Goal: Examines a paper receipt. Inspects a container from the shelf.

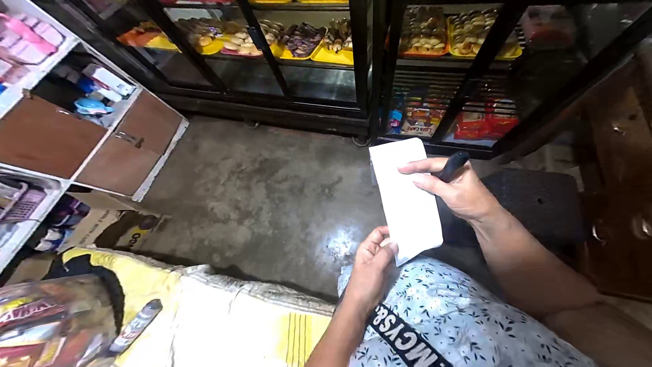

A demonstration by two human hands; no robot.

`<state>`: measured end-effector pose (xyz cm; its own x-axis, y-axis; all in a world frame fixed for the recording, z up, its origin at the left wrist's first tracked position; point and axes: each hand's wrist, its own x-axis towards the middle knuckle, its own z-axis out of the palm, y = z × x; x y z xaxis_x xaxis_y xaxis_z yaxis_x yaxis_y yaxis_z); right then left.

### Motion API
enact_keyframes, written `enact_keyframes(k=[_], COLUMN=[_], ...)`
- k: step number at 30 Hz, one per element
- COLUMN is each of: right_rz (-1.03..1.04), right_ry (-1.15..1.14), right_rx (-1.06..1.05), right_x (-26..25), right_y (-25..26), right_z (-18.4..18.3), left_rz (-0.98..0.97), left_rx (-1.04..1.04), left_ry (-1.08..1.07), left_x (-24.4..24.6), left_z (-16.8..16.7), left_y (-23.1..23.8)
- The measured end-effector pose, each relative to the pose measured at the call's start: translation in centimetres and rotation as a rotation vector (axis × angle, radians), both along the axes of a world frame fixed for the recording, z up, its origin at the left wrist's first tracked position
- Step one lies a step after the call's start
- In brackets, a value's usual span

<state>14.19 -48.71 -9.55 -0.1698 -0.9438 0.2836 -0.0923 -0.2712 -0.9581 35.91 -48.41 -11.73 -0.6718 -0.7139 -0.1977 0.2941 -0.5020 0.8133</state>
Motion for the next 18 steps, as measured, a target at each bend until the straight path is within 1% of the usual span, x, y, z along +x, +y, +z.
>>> enact_keyframes(k=[3,8,18], right_rz=[-0.011,-0.017,-0.030], right_ry=[0.004,-0.033,-0.041], right_rx=[0.015,-0.017,0.016], right_x=[-0.13,-0.22,-0.33], right_y=[-0.08,-0.19,-0.12], right_z=[0.11,-0.03,0.20], left_rz=[-0.006,-0.014,-0.034], left_rx=[-0.005,-0.004,-0.028], left_ry=[-0.021,0.011,0.016], left_x=[0.05,0.09,0.13], left_z=[0.11,-0.01,-0.05], left_y=[0.07,0.15,0.13])
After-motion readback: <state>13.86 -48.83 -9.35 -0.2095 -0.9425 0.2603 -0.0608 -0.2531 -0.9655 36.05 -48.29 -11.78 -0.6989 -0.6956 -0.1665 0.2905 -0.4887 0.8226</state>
